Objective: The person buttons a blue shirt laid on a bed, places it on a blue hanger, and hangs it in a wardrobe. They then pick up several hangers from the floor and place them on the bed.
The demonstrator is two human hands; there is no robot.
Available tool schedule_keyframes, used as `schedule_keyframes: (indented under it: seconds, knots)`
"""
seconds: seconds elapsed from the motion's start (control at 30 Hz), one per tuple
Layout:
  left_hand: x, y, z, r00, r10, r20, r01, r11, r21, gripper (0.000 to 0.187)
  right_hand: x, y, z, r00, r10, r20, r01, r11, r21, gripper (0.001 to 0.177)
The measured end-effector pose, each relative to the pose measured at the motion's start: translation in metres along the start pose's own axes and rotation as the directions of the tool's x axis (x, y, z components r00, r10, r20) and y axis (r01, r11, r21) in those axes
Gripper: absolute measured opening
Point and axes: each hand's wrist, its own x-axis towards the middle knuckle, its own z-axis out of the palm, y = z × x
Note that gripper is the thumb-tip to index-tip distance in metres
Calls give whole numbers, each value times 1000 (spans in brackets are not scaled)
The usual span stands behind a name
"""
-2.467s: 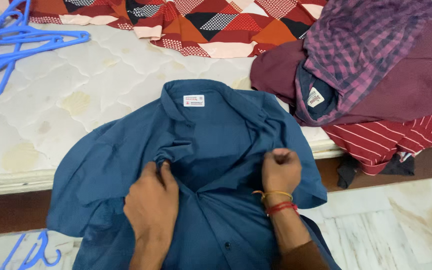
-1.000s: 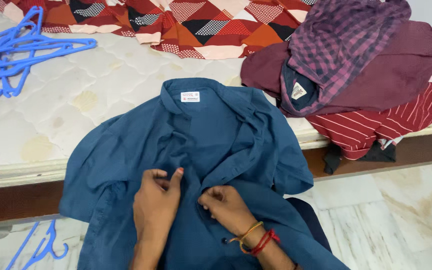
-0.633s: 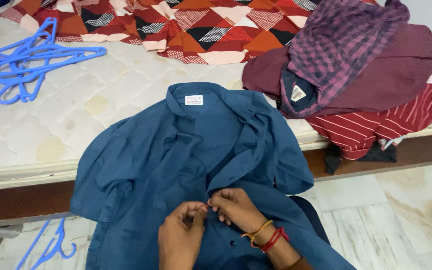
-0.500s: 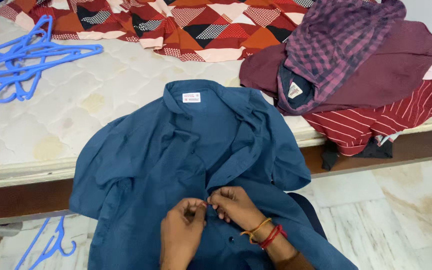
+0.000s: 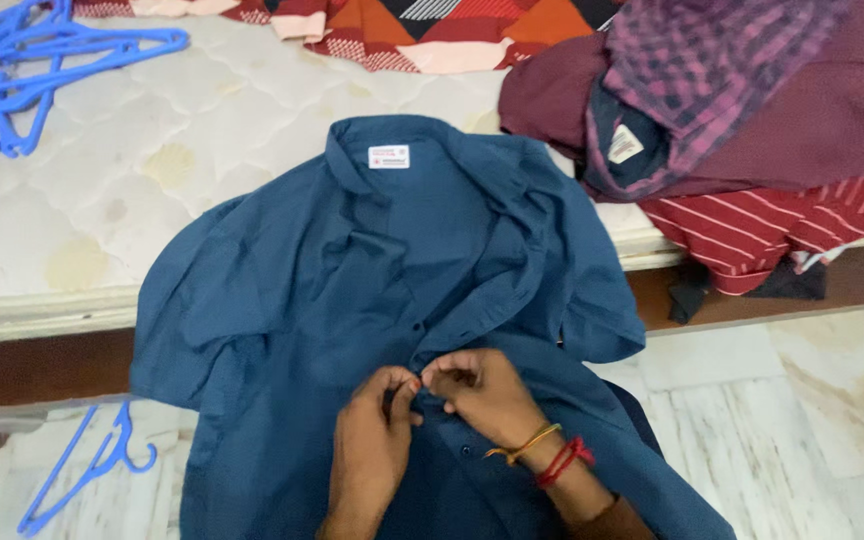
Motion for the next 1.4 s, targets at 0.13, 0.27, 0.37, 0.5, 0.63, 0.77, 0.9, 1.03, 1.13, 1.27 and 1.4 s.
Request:
schedule_keyframes:
  seconds: [0.13, 0.27, 0.37, 0.5, 0.63, 0.77, 0.9, 1.03, 1.13, 1.27, 1.4]
  knots:
    - [7, 4, -1, 999, 42, -5, -42, 999, -9, 18, 5, -7, -7, 990, 138, -32, -138, 990, -6, 28]
    - [6, 8, -2, 998, 62, 32, -63, 998, 8, 17, 9, -10, -10, 994, 109, -9, -108, 993, 46, 39]
    - [1, 11, -3, 995, 99, 18, -100, 992, 75, 18, 4, -12, -8, 993, 106, -49, -107, 994, -10, 40]
    - [-5, 14, -3, 996, 88, 35, -93, 979, 180, 22, -9, -18, -3, 992, -24, -124, 10, 993, -114, 40]
    - [-10, 13, -4, 983, 177, 42, -182, 963, 199, 19, -18, -26, 1, 988, -80, -131, 58, 985, -161, 39]
    - [-16, 9, -3, 986, 160, 39, -165, 965, 206, 17, -28, -28, 4, 975, -166, -149, 130, 966, -226, 39]
    - [-18, 6, 0, 948, 320, 4, -309, 914, 263, 18, -30, -20, 7, 959, -224, -174, 165, 940, -299, 42]
    - [-24, 4, 5, 927, 369, -66, -337, 898, 283, 21, -27, -4, 18, 929, -321, -182, 266, 925, -272, 43]
    - [-23, -1, 13, 909, 393, -137, -361, 909, 208, 20, -18, 3, 12, 925, -344, -163, 336, 939, -75, 45]
    - [-9, -16, 18, 893, 441, -86, -432, 896, 107, 19, -9, 12, 8, 966, -110, -233, 134, 987, 90, 37]
    - [-1, -22, 24, 923, 385, -10, -385, 920, -69, 25, -1, 21, -3, 915, 55, -399, 42, 972, 232, 27]
